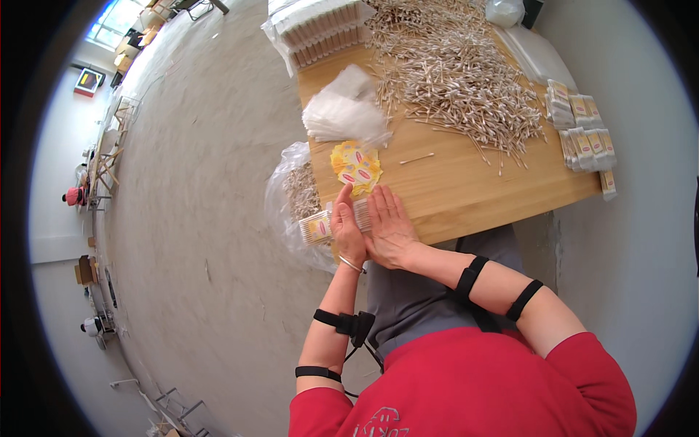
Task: Counting and packaging cotton swabs into individual plastic bags and paper boxes.
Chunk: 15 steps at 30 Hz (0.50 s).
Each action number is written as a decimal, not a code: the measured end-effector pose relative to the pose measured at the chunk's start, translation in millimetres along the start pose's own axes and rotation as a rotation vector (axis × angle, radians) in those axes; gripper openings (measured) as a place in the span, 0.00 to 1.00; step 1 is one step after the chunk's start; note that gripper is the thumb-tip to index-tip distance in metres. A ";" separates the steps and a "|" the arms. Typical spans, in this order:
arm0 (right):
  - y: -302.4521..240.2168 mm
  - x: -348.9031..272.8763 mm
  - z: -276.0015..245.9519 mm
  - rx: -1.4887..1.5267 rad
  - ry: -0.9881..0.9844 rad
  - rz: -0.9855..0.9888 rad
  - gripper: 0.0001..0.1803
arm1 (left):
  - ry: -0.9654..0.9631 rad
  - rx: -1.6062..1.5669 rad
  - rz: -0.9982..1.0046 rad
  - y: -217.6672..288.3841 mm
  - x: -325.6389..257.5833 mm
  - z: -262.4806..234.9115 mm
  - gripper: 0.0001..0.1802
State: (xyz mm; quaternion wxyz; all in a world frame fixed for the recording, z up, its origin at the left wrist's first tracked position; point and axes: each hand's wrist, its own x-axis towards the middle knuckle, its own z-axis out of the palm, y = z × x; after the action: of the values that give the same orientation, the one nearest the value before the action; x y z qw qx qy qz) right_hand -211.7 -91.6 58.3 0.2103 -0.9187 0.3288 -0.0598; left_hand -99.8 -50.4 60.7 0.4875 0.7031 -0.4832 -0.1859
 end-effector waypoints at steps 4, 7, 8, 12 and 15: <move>-1.5 -1.2 1.8 -0.033 -0.023 -0.019 0.47 | 0.053 -0.011 -0.022 3.2 0.2 -1.5 0.21; -1.3 -1.9 0.9 -0.063 -0.034 -0.007 0.48 | 0.089 -0.026 -0.038 1.5 -0.7 -4.2 0.22; -0.4 -2.0 0.7 -0.060 -0.023 -0.001 0.48 | 0.097 -0.033 -0.043 -0.3 -4.4 -11.4 0.22; -2.0 -2.3 3.9 -0.019 0.036 0.000 0.49 | 0.305 0.210 -0.029 -30.9 -6.6 -42.5 0.22; -5.8 -0.7 4.6 -0.030 0.059 -0.008 0.51 | 0.286 0.718 -0.105 -67.2 -16.2 -67.5 0.24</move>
State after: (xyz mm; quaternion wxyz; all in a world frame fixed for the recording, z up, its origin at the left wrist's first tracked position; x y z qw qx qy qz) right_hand -207.7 -85.6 56.7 0.1864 -0.9210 0.3319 -0.0825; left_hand -24.3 1.6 30.0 0.2626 0.8716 -0.4079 0.0703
